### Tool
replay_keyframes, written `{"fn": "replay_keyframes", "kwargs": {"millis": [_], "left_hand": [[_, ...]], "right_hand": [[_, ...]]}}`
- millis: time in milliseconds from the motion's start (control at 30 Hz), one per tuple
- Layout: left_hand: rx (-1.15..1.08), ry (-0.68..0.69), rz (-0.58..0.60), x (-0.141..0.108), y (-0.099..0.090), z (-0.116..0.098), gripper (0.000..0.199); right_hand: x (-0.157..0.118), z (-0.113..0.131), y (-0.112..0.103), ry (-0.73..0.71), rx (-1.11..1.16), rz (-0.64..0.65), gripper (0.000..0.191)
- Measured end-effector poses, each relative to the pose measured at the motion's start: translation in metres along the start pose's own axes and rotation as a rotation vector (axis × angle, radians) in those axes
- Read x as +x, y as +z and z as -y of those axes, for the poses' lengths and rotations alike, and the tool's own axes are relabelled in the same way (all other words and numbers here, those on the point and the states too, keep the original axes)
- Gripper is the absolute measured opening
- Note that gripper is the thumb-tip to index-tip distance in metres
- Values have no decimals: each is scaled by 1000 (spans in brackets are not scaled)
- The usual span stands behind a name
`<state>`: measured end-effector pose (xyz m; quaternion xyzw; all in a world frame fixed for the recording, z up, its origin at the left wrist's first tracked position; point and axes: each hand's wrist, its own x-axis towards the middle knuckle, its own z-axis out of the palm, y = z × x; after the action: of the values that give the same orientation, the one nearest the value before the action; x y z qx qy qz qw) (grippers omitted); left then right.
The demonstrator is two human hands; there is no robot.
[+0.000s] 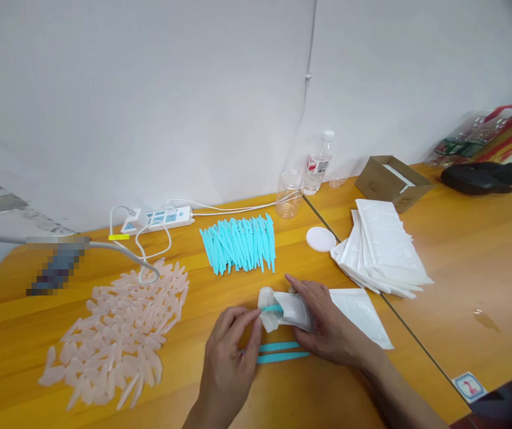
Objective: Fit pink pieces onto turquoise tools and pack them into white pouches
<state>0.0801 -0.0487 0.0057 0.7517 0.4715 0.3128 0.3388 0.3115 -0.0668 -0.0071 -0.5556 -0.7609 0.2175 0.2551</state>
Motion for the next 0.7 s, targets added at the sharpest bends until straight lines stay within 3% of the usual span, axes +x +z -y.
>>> {"fn": "replay_keyframes", "kwargs": {"millis": [67,267,533,600,700], "left_hand": [[64,-31,10,-4,-3,6,22],[323,85,259,-2,0,10,15],[373,161,367,3,6,11,12],[360,176,382,2,-1,10,14],[206,133,373,0,-27,9,15]], "right_hand": [[3,-1,0,6,-24,16,93],[5,-4,4,18,-87,59,94],[4,-8,6,49,-62,44,90],[3,-9,6,51,-54,39,90],[2,-9,4,61,-34,42,92]]}}
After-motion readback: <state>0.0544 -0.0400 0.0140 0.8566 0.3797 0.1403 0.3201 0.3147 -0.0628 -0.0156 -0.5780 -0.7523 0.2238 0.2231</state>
